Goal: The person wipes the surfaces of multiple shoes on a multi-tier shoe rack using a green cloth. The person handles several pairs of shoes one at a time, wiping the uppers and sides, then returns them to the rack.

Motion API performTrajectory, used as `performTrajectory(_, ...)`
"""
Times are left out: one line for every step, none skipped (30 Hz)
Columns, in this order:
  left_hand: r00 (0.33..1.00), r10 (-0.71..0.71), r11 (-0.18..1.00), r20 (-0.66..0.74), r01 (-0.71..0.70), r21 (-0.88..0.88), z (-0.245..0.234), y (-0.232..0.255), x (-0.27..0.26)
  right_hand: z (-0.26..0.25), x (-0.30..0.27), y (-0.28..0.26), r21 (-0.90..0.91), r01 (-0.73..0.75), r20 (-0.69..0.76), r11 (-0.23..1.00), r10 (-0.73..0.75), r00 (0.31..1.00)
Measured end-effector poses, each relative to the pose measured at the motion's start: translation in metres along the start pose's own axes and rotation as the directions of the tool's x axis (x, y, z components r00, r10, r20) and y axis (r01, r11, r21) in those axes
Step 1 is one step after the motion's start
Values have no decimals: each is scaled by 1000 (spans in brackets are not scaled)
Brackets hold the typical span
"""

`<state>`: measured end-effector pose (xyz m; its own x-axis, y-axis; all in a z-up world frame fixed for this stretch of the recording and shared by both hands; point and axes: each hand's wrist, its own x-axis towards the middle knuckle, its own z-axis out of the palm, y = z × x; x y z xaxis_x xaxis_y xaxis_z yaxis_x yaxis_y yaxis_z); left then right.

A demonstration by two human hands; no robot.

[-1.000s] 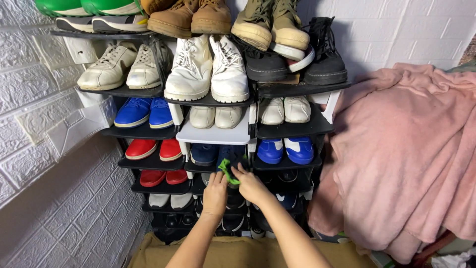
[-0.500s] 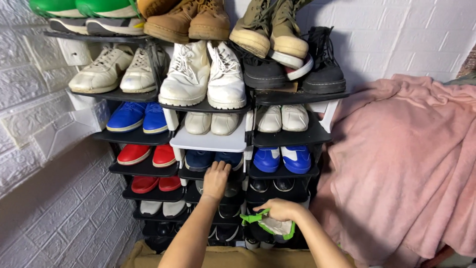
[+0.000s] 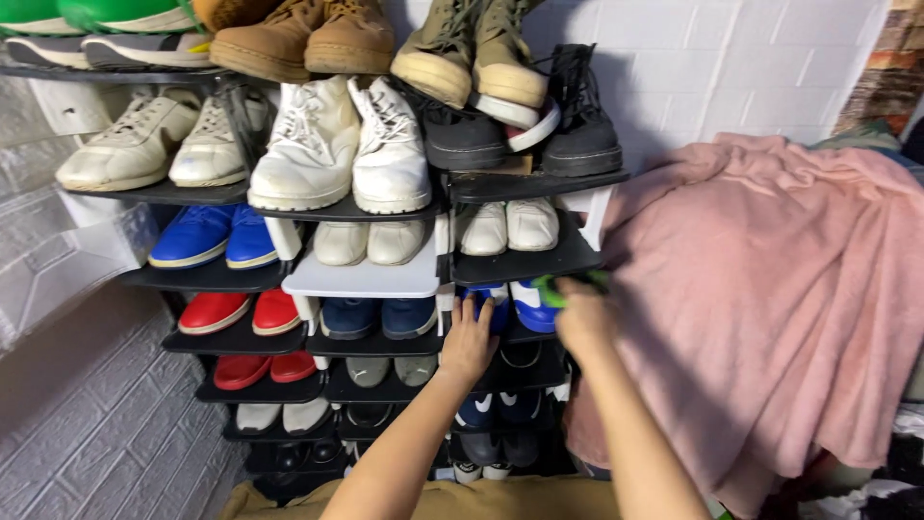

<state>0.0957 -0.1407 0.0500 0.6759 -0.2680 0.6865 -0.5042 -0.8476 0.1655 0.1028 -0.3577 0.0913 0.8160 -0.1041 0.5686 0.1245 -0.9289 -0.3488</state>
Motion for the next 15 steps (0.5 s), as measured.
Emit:
performTrajectory(1000, 5, 1000, 1, -5, -5, 17, -3, 3, 0, -11, -13, -4, -5, -3, 1000, 5, 1000)
performTrajectory(999, -46, 999, 1, 46, -9, 33, -9, 7, 1, -19, -29, -6, 71, 140, 997, -70, 988)
performTrajectory(995, -96, 995, 2, 96, -14, 49, -15, 11, 3, -28, -44, -1, 142, 283, 990, -136, 949)
performTrajectory(996, -92, 996, 1, 92, -13, 38, -10, 13, -1, -33, -52, 0, 140, 279, 990, -135, 951)
performTrajectory(982, -183, 978, 47, 187, -96, 27, -5, 14, -5, -38, -61, -23, 162, 366, 987, -142, 920)
performTrajectory(957, -273, 942, 101, 287, -176, 17, 1, 14, -9, -44, -68, -46, 192, 455, 980, -150, 878)
performTrajectory(956, -275, 941, 99, 288, -178, 17, 0, 15, 6, -41, -53, -48, 195, 455, 980, -152, 878)
performTrajectory(961, -254, 949, 110, 269, -165, 17, -2, 15, 22, -40, -40, 28, 232, 504, 972, -214, 837)
performTrajectory(965, -233, 956, 121, 250, -152, 16, -4, 15, 38, -39, -26, 107, 264, 545, 958, -279, 791)
performTrajectory(965, -233, 956, 121, 250, -152, 11, -2, 11, 38, -35, -15, 107, 265, 545, 958, -279, 790)
performTrajectory(969, -217, 961, 121, 233, -147, 6, 0, 7, 38, -31, -4, 196, 225, 553, 955, -297, 778)
performTrajectory(972, -200, 966, 121, 216, -142, 1, 1, 3, 38, -28, 7, 282, 181, 559, 942, -315, 767)
performTrajectory(972, -200, 966, 122, 216, -142, -12, 11, -7, 17, -27, 9, 283, 181, 560, 942, -315, 766)
performTrajectory(982, -167, 970, 87, 180, -164, -26, 19, -17, -4, -26, 9, 411, -55, 563, 910, -206, 801)
performTrajectory(990, -135, 973, 52, 142, -184, -40, 28, -27, -25, -25, 8, 518, -280, 583, 808, -94, 807)
